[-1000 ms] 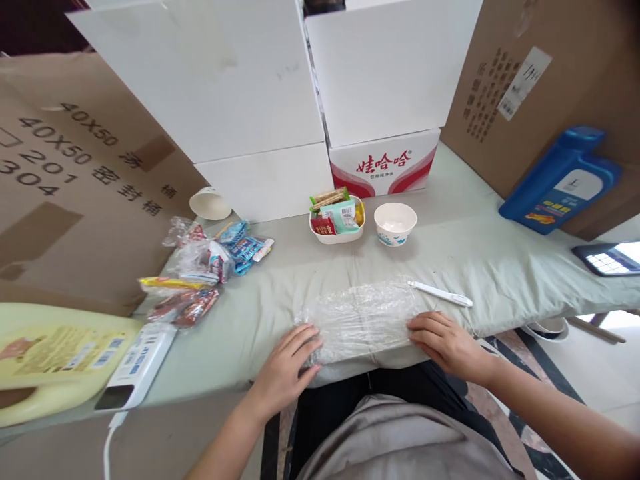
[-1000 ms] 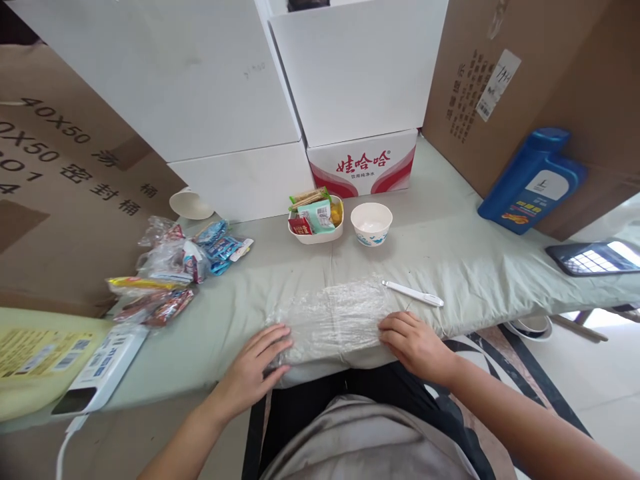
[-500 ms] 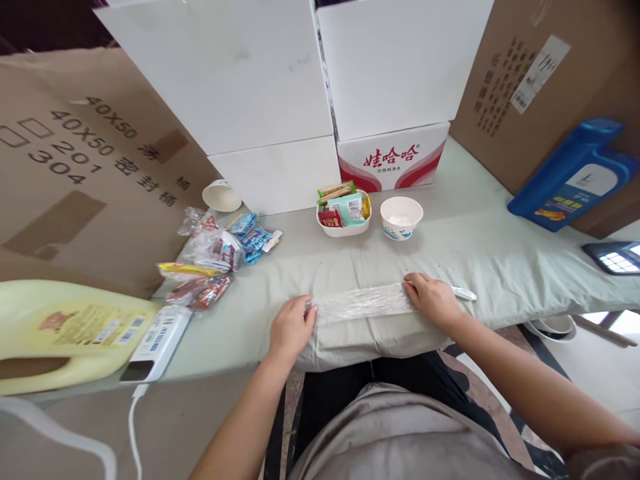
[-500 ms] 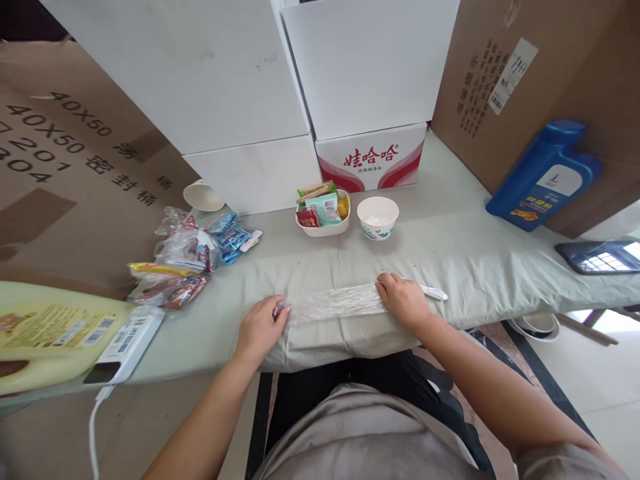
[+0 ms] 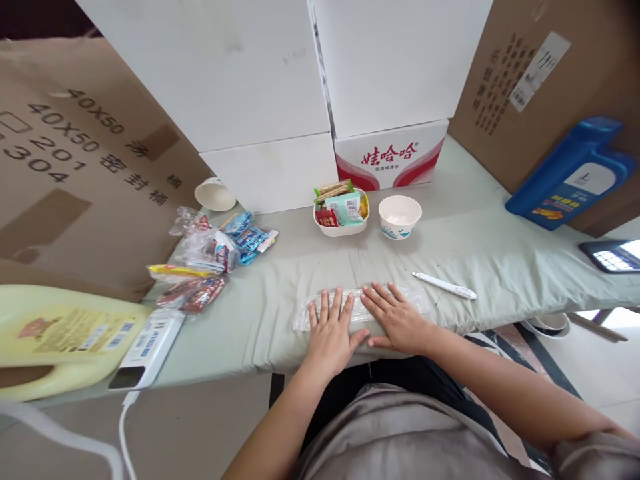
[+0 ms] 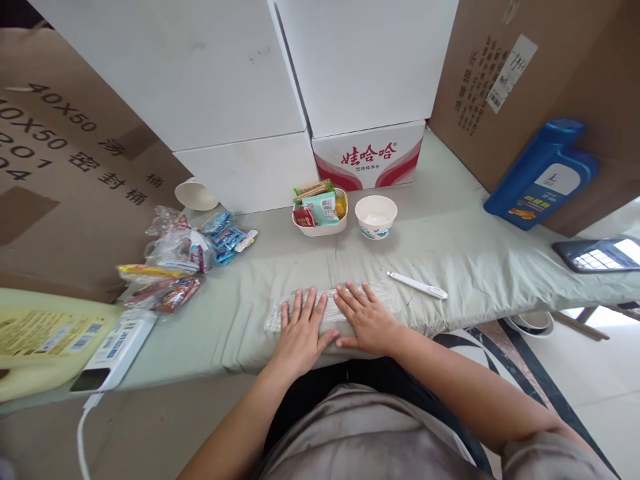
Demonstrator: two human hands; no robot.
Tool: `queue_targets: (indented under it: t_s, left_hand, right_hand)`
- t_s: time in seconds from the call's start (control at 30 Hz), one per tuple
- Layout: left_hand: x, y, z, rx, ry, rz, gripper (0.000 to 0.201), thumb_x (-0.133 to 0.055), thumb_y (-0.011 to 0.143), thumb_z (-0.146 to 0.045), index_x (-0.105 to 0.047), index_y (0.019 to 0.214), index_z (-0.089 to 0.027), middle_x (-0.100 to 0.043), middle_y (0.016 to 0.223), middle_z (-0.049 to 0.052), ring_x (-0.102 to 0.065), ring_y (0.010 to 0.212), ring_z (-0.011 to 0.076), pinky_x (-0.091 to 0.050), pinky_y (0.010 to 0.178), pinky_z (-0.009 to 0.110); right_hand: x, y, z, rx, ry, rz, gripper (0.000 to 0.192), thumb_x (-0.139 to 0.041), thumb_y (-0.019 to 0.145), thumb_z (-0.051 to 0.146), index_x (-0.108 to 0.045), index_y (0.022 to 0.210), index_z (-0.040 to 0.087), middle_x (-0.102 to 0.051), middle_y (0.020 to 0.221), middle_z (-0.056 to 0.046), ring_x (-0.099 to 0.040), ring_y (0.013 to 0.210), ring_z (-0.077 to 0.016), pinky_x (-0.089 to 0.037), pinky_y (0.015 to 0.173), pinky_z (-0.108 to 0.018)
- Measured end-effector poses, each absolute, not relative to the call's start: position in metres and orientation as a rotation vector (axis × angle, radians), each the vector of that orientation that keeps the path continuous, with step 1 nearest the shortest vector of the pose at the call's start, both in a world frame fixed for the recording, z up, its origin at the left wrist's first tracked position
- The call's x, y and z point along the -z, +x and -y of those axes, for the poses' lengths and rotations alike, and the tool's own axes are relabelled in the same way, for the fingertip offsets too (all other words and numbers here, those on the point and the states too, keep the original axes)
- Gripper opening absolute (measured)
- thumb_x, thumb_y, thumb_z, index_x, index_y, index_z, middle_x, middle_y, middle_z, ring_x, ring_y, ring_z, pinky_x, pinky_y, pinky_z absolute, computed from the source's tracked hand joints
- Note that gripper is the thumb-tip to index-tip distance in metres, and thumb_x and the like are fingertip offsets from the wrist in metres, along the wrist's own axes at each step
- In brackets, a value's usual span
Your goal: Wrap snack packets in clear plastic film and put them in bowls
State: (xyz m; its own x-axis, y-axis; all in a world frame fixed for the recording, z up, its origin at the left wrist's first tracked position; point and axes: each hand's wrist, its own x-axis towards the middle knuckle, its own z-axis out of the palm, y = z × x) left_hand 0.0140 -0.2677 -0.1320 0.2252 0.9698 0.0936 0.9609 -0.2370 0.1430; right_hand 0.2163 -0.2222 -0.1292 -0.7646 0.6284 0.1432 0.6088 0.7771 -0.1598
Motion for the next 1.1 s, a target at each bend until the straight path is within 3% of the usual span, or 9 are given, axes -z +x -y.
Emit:
queue_targets:
  t_s: [0.13, 0.2, 0.3, 0.4, 0.5, 0.63, 0.87, 1.0, 1.1]
  left_hand:
    - [0.127, 0.009, 0.273, -0.349, 2.499, -1.955, 0.066, -0.052, 0.089, -0.052, -0.04, 0.145, -0.019, -0.033, 0.154, 0.016, -0.021, 0.142, 0.0438, -0.021, 0.109, 0.067]
    - [0.12, 0.014, 0.279, -0.484, 2.538, -1.99, 0.053, -0.052, 0.091, -0.044, -0.05, 0.137, -0.018, -0.044, 0.145, 0.018, -0.034, 0.135, 0.0416, -0.031, 0.106, 0.062]
    - [0.115, 0.032, 0.287, -0.652, 2.596, -1.81, 0.033, -0.048, 0.094, -0.032, -0.063, 0.12, -0.017, -0.06, 0.118, 0.015, -0.055, 0.107, 0.0304, -0.047, 0.089, 0.046]
    - [0.118, 0.051, 0.289, -0.699, 2.636, -1.567, 0.027, -0.048, 0.093, -0.026, -0.065, 0.111, -0.018, -0.064, 0.105, 0.011, -0.058, 0.093, 0.025, -0.05, 0.08, 0.04]
    - [0.124, 0.06, 0.285, -0.771, 2.676, -1.465, 0.027, -0.047, 0.092, -0.019, -0.063, 0.114, -0.02, -0.065, 0.113, 0.009, -0.057, 0.107, 0.0251, -0.044, 0.095, 0.046]
    - [0.132, 0.056, 0.283, -0.868, 2.746, -1.249, 0.036, -0.043, 0.09, -0.009, -0.06, 0.12, -0.02, -0.064, 0.123, 0.008, -0.05, 0.125, 0.0241, -0.028, 0.111, 0.051]
    - [0.14, 0.046, 0.292, -1.107, 2.595, -1.107, 0.039, -0.046, 0.083, -0.007, -0.054, 0.121, -0.016, -0.067, 0.1, 0.01, -0.059, 0.103, 0.0221, -0.048, 0.092, 0.04]
    - [0.138, 0.043, 0.292, -1.36, 2.248, -1.149, 0.038, -0.049, 0.081, -0.008, -0.045, 0.118, -0.014, -0.06, 0.105, 0.014, -0.058, 0.102, 0.0234, -0.052, 0.086, 0.039]
    - [0.136, 0.041, 0.291, -1.34, 2.115, -1.167, 0.029, -0.05, 0.08, -0.009, -0.046, 0.108, -0.018, -0.057, 0.097, 0.01, -0.057, 0.091, 0.0208, -0.053, 0.079, 0.036]
  right_hand:
    - [0.131, 0.25, 0.229, -0.041, -1.161, 2.71, 0.102, -0.053, 0.077, 0.076, -0.031, 0.148, 0.005, -0.027, 0.154, -0.022, -0.015, 0.144, -0.0411, -0.015, 0.112, -0.062]
    - [0.131, 0.268, 0.24, -0.002, -1.216, 2.672, 0.087, -0.058, 0.082, 0.061, -0.034, 0.147, 0.008, -0.032, 0.153, -0.02, -0.018, 0.143, -0.0393, -0.019, 0.111, -0.06]
    - [0.132, 0.29, 0.263, -0.011, -1.156, 2.636, 0.051, -0.053, 0.089, 0.024, -0.047, 0.139, 0.016, -0.044, 0.147, -0.014, -0.035, 0.137, -0.0308, -0.031, 0.107, -0.05]
    - [0.128, 0.305, 0.281, -0.03, -1.067, 2.516, 0.038, -0.045, 0.086, 0.007, -0.062, 0.116, 0.021, -0.058, 0.131, -0.01, -0.051, 0.121, -0.0259, -0.039, 0.097, -0.043]
    - [0.116, 0.317, 0.288, -0.032, -0.988, 2.406, 0.03, -0.045, 0.085, 0.006, -0.064, 0.102, 0.022, -0.067, 0.113, -0.007, -0.055, 0.115, -0.0258, -0.037, 0.097, -0.045]
    - [0.085, 0.315, 0.287, -0.218, -0.795, 2.435, 0.026, -0.046, 0.087, 0.01, -0.061, 0.104, 0.022, -0.07, 0.098, -0.005, -0.058, 0.113, -0.0239, -0.036, 0.101, -0.047]
    - [0.04, 0.259, 0.233, -0.754, -0.782, 2.297, 0.018, -0.051, 0.089, 0.016, -0.06, 0.104, 0.021, -0.07, 0.093, -0.006, -0.066, 0.087, -0.0172, -0.053, 0.076, -0.031]
    - [0.056, 0.208, 0.182, -1.183, -1.023, 2.079, 0.024, -0.057, 0.083, 0.019, -0.059, 0.107, 0.02, -0.07, 0.096, -0.004, -0.068, 0.086, -0.0161, -0.054, 0.077, -0.029]
    - [0.078, 0.171, 0.16, -1.367, -1.135, 1.986, 0.03, -0.058, 0.079, 0.015, -0.057, 0.108, 0.019, -0.069, 0.085, -0.001, -0.066, 0.078, -0.0149, -0.052, 0.073, -0.029]
